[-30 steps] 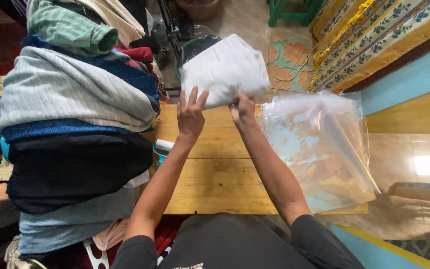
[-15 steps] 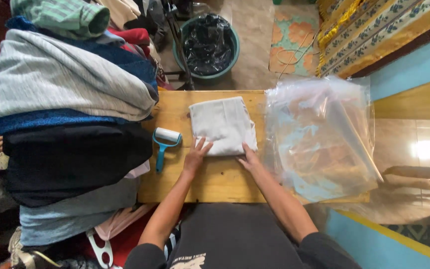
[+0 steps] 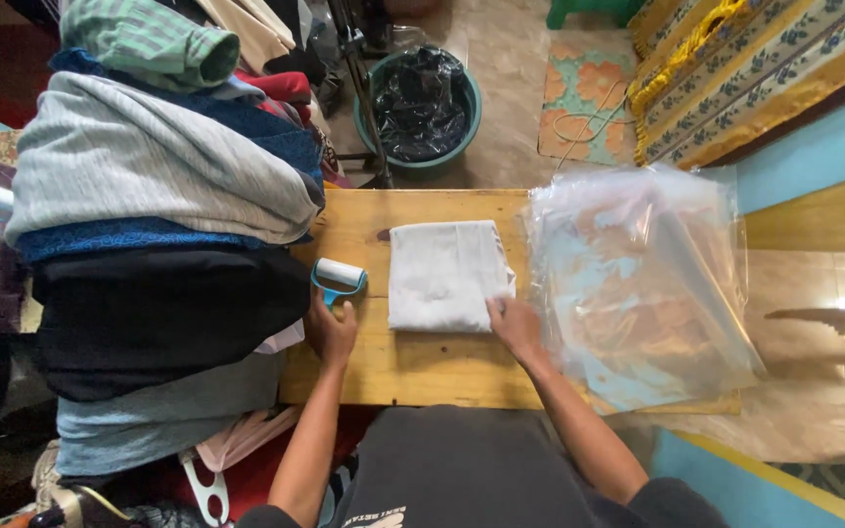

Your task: Using a lint roller to clean a pair of white pants and then folding them neatly on a wooden surface.

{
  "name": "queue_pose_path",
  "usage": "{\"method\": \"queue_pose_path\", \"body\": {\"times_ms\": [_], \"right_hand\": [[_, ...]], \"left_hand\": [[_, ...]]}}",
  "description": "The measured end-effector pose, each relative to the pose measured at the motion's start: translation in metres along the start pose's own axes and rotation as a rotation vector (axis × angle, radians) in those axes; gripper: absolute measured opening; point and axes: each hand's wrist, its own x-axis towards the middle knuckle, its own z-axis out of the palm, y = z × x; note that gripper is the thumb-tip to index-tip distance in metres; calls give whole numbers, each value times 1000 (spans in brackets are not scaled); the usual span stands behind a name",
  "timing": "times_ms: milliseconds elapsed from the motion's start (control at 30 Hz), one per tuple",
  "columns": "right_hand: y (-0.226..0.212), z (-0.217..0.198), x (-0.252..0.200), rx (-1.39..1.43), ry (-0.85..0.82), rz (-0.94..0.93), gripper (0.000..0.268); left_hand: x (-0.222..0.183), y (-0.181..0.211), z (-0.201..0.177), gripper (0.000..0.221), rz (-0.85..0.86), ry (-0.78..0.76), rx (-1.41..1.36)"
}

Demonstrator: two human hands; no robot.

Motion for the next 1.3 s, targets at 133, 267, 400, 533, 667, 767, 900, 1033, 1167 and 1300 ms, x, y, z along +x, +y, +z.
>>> {"method": "queue_pose_path", "body": {"times_ms": [133,267,400,533,667,767,900,1033,1167,1300], "right_hand": [[-44,25,44,-28,280,-404,44],[-47,37,85,-302,253,-367,54],[-46,15,138,-123,285,-246,46],[-3,40,204,-90,135,-148,43],[4,45,219,34,77,-77,29],[6,45,215,174,59,-25,25],[13,51,220,339,-11,57,21],[-14,30,207,335,-25,-66,29],[-38,28,197,172,-32,-122,26],[-25,49,205,123,27,-165,25]], "left_hand": [[3,-45,35,69,-189,-137,-4],[10,-91,82,48,-252,-239,161],[28,-60,85,43,-453,-270,105],[47,-37,101,45,-504,-262,33],[47,-61,130,50,-567,-319,4],[45,-63,127,47,-610,-350,46],[56,38,58,86,-785,-268,-8],[44,95,109,90,-228,-55,-150],[64,145,147,61,230,-487,-38],[74,137,145,69,276,-928,194]]}}
